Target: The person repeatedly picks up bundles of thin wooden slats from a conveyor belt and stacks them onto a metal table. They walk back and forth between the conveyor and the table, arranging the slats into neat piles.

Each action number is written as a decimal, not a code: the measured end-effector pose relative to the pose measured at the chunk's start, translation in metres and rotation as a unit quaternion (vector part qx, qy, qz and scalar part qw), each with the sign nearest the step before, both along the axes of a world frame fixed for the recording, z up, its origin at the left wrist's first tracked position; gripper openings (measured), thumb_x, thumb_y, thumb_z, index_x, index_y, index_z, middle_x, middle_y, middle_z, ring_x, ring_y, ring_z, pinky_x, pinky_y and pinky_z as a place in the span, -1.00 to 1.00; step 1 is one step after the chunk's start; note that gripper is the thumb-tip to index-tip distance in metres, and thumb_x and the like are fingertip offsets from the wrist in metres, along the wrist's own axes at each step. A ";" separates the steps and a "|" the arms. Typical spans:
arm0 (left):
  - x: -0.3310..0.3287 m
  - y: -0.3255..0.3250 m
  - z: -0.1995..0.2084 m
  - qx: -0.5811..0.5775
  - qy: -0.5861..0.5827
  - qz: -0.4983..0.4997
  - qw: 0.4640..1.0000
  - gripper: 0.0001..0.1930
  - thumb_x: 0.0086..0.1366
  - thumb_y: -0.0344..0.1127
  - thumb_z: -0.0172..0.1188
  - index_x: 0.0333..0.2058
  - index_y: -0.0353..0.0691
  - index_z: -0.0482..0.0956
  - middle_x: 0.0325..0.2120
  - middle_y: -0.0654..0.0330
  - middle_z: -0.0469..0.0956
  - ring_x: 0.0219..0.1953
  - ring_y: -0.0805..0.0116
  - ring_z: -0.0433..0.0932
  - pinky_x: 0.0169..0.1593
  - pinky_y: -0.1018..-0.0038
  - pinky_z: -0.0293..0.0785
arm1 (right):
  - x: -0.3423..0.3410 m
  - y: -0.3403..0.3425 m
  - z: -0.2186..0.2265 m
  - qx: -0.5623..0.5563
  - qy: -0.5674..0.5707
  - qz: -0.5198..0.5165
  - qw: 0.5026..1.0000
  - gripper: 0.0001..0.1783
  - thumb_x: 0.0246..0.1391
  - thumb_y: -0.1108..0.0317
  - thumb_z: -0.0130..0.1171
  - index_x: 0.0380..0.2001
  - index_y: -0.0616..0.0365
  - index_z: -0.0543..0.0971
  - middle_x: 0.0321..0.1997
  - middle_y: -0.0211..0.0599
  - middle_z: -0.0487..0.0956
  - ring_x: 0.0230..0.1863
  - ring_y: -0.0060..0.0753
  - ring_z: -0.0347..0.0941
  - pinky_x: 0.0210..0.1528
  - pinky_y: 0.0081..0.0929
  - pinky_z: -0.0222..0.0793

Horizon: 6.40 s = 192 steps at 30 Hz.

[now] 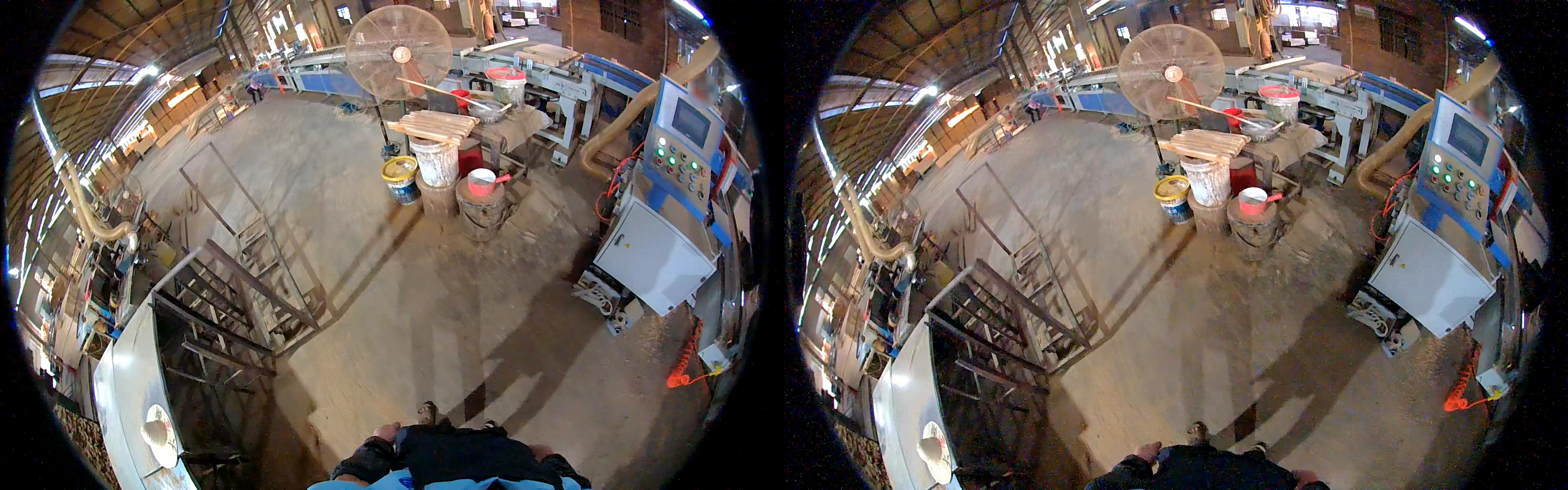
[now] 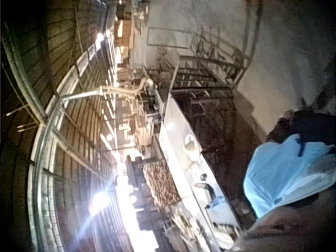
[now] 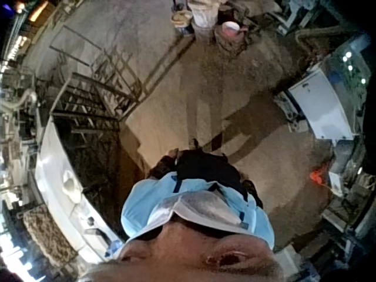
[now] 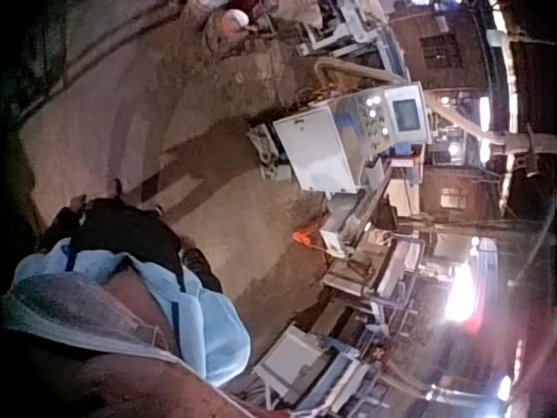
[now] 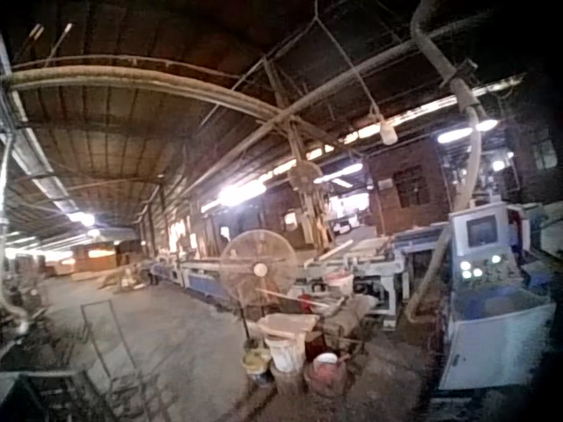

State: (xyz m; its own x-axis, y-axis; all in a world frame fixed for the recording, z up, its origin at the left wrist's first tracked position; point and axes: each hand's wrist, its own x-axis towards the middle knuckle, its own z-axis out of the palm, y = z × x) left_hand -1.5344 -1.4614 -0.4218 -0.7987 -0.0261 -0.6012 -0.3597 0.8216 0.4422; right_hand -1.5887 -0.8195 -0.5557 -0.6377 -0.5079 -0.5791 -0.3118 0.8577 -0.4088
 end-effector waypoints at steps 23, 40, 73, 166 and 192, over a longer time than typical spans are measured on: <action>-0.053 -0.069 -0.038 0.048 -0.050 -0.074 0.995 -0.68 0.48 -0.07 0.01 0.02 -0.07 0.60 -0.37 0.07 0.69 -0.41 0.15 0.69 -0.33 0.15 0.56 | 0.032 -0.093 0.009 0.038 0.043 -0.092 0.994 -0.72 0.14 0.07 0.19 -0.22 -0.01 0.62 -0.15 -0.01 0.68 -0.02 0.25 0.61 -0.03 0.10 0.53; -0.014 -0.037 -0.036 0.015 -0.086 -0.141 0.986 -0.44 0.40 0.23 0.08 0.20 0.03 0.53 -0.04 -0.24 0.68 0.01 -0.35 0.65 0.08 -0.12 0.55 | 0.068 -0.119 0.068 -0.017 -0.002 -0.196 0.980 -0.77 0.31 0.26 0.10 -0.10 0.01 0.68 -0.22 -0.03 0.71 -0.17 0.17 0.66 -0.19 0.09 0.56; -0.033 -0.025 -0.009 0.072 -0.096 -0.126 0.985 -0.39 0.37 0.19 0.08 0.23 -0.05 0.49 -0.04 -0.23 0.67 0.06 -0.35 0.62 0.08 -0.09 0.53 | 0.047 -0.127 0.079 0.059 -0.016 -0.081 0.995 -0.68 0.25 0.09 0.11 -0.07 -0.06 0.67 -0.01 -0.10 0.70 0.04 0.11 0.65 -0.03 0.09 0.59; -0.139 0.067 0.031 -0.009 0.031 -0.333 0.942 -0.67 0.41 -0.11 0.12 0.05 -0.11 0.54 -0.11 -0.25 0.68 -0.02 -0.35 0.63 -0.02 -0.15 0.54 | 0.067 -0.134 0.043 0.021 -0.059 -0.333 0.941 -0.64 0.23 0.20 0.14 0.06 -0.13 0.69 -0.01 -0.02 0.70 0.03 0.22 0.62 0.03 0.11 0.53; -0.036 0.019 0.006 0.107 -0.059 -0.101 0.987 -0.53 0.36 0.07 0.15 0.12 -0.06 0.54 0.00 -0.26 0.64 0.07 -0.33 0.61 0.09 -0.08 0.53 | 0.039 -0.074 0.073 0.045 0.021 -0.080 0.996 -0.81 0.18 0.16 0.26 -0.24 -0.01 0.64 -0.20 -0.09 0.69 -0.07 0.11 0.63 -0.15 0.11 0.55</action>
